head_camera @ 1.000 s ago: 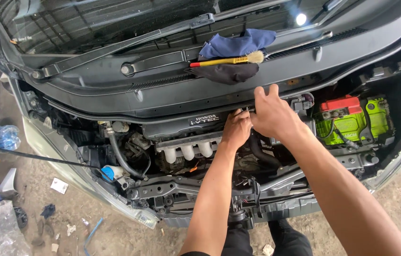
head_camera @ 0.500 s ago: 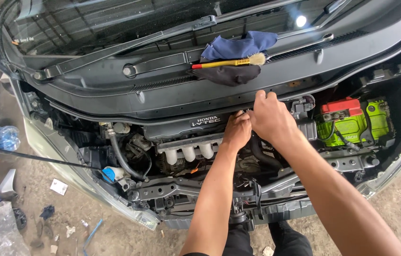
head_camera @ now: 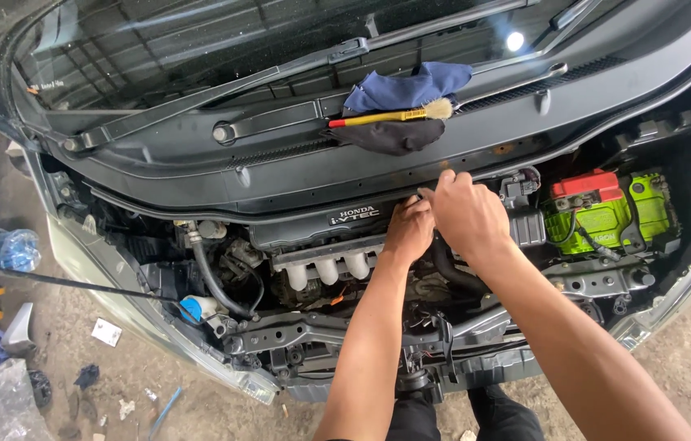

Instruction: The person uses a wrench to loosen and remove bolts from the front support bar of a car with the hood open. They work on both the right and left sides of the engine bay, removing fasteners to detach the bar.

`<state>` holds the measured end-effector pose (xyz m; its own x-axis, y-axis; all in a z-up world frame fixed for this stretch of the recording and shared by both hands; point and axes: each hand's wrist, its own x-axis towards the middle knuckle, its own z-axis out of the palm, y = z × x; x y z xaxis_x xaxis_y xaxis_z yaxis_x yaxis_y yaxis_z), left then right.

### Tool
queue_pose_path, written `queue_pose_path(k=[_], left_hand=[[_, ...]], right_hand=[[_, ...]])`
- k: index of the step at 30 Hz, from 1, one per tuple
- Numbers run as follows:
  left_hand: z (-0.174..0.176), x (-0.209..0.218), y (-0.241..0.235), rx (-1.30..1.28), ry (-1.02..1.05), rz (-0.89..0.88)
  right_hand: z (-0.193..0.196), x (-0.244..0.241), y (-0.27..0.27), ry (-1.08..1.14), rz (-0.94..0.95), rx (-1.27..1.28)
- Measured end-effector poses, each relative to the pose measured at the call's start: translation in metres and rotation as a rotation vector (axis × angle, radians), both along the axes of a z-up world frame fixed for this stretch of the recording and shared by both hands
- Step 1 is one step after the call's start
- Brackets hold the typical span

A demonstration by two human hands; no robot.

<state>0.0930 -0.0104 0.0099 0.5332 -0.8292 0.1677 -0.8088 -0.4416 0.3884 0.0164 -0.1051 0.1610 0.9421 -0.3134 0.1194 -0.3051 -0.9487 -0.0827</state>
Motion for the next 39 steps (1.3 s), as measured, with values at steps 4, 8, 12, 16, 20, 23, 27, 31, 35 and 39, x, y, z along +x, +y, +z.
queue_pose_path(k=[4, 8, 12, 16, 20, 23, 27, 31, 35, 39], left_hand=[[-0.04, 0.005, -0.004, 0.084, 0.093, 0.059], [-0.041, 0.005, -0.003, 0.041, 0.107, 0.01], [-0.037, 0.004, -0.003, 0.066, 0.123, 0.006], [-0.034, 0.004, -0.003, 0.032, 0.126, 0.001], [-0.032, 0.006, -0.003, 0.048, 0.103, 0.003], [-0.038, 0.006, -0.005, 0.07, 0.103, 0.001], [-0.015, 0.004, -0.001, 0.034, 0.05, -0.025], [0.001, 0.001, -0.003, 0.056, 0.022, -0.003], [-0.002, -0.002, 0.001, 0.042, 0.022, 0.018], [-0.003, -0.005, 0.001, 0.022, -0.011, 0.011]], right_hand=[[0.031, 0.0, -0.009, 0.121, 0.023, 0.379], [0.012, -0.001, -0.018, 0.228, -0.04, 0.263], [0.019, -0.004, -0.023, 0.253, -0.057, 0.274], [0.052, -0.01, -0.011, 0.329, -0.084, 0.4], [0.021, -0.009, -0.024, 0.227, -0.057, 0.232], [0.04, -0.011, -0.018, 0.218, -0.085, 0.283], [0.034, -0.016, -0.014, 0.187, -0.034, 0.401], [0.001, -0.019, -0.003, -0.014, -0.072, -0.098], [0.019, -0.024, 0.008, -0.012, -0.092, 0.301], [-0.008, -0.029, -0.002, 0.05, -0.078, 0.404]])
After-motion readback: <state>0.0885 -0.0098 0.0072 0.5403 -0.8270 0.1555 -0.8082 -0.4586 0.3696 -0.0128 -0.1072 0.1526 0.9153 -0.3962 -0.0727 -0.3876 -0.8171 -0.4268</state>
